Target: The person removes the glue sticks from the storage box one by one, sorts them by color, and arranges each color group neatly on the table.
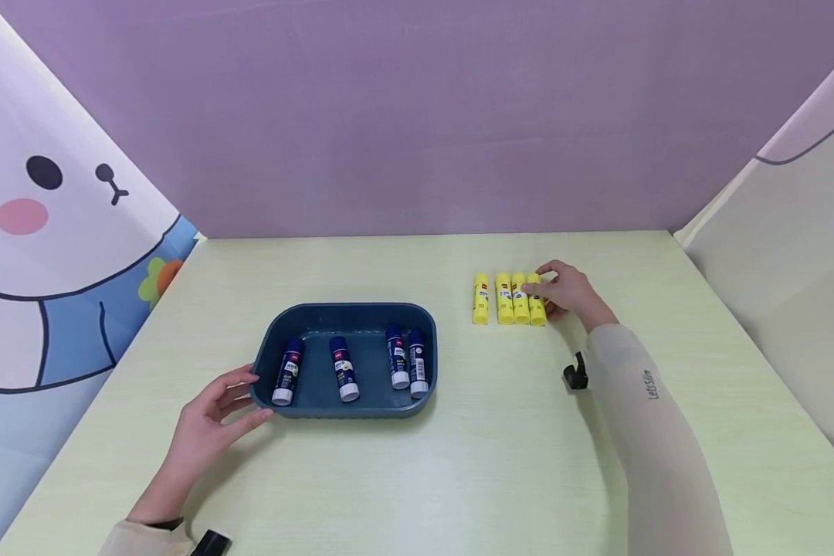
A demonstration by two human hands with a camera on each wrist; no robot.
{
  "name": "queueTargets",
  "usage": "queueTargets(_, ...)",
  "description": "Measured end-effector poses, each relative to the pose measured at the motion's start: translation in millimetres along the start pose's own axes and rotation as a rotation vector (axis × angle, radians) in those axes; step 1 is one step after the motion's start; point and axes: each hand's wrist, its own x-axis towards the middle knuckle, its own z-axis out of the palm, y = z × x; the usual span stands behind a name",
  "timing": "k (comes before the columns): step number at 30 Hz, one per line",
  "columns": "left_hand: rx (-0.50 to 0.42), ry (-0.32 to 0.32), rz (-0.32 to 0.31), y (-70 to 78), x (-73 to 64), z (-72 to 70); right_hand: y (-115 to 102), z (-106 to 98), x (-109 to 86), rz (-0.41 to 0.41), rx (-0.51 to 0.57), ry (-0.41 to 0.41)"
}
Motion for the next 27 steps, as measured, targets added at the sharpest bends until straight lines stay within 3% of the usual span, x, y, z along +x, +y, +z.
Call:
queueTargets(15,-0.018,-0.002,0.003,0.5,0.7,0.4,-4.8,-9.7,-8.4,-0.032,0.013,0.013)
queueTargets(27,0.002,-0.006,-0.002,0.8,1.1,1.0,-31.2,-4.3,-24.7,-0.089,0.016,-0.014)
